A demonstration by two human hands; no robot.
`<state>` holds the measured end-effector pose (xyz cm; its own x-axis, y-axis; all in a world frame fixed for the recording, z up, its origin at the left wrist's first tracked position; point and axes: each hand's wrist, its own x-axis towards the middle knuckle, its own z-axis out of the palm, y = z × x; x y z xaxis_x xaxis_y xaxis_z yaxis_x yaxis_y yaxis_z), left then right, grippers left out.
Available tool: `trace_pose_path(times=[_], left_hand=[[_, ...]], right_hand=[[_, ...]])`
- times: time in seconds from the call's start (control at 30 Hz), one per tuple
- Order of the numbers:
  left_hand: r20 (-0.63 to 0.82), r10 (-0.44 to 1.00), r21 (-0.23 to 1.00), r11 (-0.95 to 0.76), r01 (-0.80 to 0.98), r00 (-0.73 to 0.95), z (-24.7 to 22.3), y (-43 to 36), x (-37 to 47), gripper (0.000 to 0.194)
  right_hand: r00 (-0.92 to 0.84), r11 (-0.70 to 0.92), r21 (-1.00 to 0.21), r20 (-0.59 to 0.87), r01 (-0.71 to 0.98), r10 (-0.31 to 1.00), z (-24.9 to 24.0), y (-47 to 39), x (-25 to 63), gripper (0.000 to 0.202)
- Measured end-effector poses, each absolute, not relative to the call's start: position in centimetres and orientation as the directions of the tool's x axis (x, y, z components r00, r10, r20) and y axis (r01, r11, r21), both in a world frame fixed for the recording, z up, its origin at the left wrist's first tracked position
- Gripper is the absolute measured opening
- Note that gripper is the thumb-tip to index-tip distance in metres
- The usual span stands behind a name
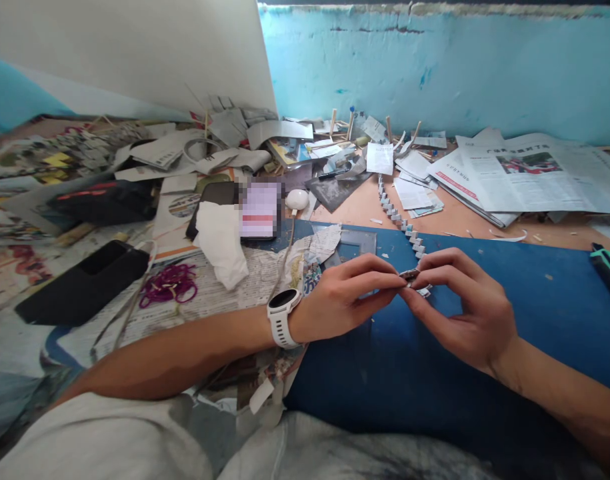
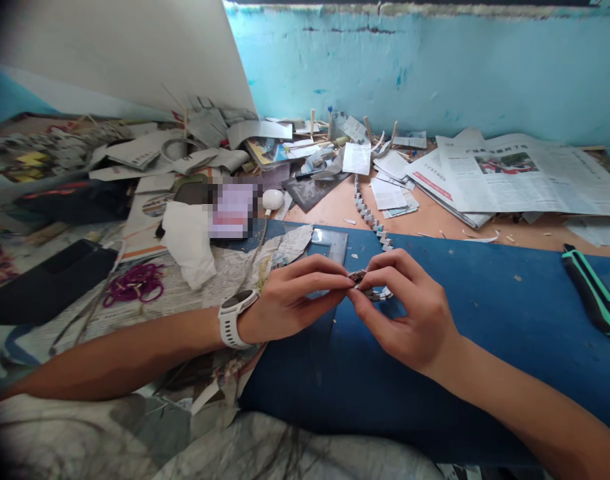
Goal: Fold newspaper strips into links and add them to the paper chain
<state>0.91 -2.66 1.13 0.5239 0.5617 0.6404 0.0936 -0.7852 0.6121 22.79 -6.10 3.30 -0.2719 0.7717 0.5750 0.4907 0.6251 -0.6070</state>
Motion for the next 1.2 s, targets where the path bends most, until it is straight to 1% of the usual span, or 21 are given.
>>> trace_pose_path(times=[0.13,0.3,0.4,0.53,0.67,0.83,0.9,0.97,1.03,1.1,1.2], left_hand=[[0.625,0.59,0.635,-0.765,0.107,0.511,0.8,-2.6,1.1,0.024],[0.602,0.617,0.654,-0.745,0.13,0.507,0.3,-2.5,1.4,0.024],[0.597,0.609,0.658,-0.744,0.114,0.523,0.3,-2.3,1.4,0.025],[0.588,0.606,0.661,-0.742,0.115,0.536,0.4,-2.3,1.4,0.025],[0.58,0.609,0.673,-0.732,0.103,0.541,0.5,-2.2,1.4,0.022],[0.569,0.631,0.701,-0.707,0.091,0.527,0.6,-2.1,1.4,0.01],[0.555,0.657,0.736,-0.674,0.067,0.51,0.5,-2.0,1.4,0.008],[0.519,0.702,0.797,-0.603,0.021,0.487,0.2,-1.8,1.5,0.008],[0.462,0.757,0.862,-0.506,-0.033,0.462,-0.2,-1.6,1.6,0.01],[0.401,0.801,0.909,-0.409,-0.081,0.444,-0.6,-1.4,1.8,0.012],[0.351,0.831,0.935,-0.333,-0.121,0.432,-1.0,-1.2,1.9,0.015]], right_hand=[[-0.26,0.567,-0.692,0.506,0.448,0.823,3.2,-5.9,22.8,0.011],[-0.208,0.404,-0.848,0.351,0.343,0.913,2.6,-5.8,22.9,0.008],[-0.166,0.333,-0.89,0.294,0.31,0.941,2.5,-5.8,22.7,0.006],[-0.145,0.286,-0.915,0.254,0.286,0.956,2.7,-5.7,22.6,0.006],[-0.147,0.283,-0.918,0.251,0.278,0.957,2.5,-5.7,22.7,0.007],[-0.147,0.294,-0.916,0.262,0.273,0.954,2.0,-5.5,23.0,0.006],[-0.174,0.312,-0.911,0.273,0.27,0.946,2.0,-5.4,23.2,0.006],[-0.22,0.346,-0.899,0.293,0.268,0.931,2.0,-5.1,23.4,0.01],[-0.256,0.417,-0.853,0.347,0.314,0.902,2.0,-4.9,23.7,0.016],[-0.283,0.502,-0.77,0.418,0.394,0.863,2.1,-4.6,23.8,0.02],[-0.324,0.581,-0.679,0.482,0.448,0.814,1.8,-4.3,24.0,0.024]])
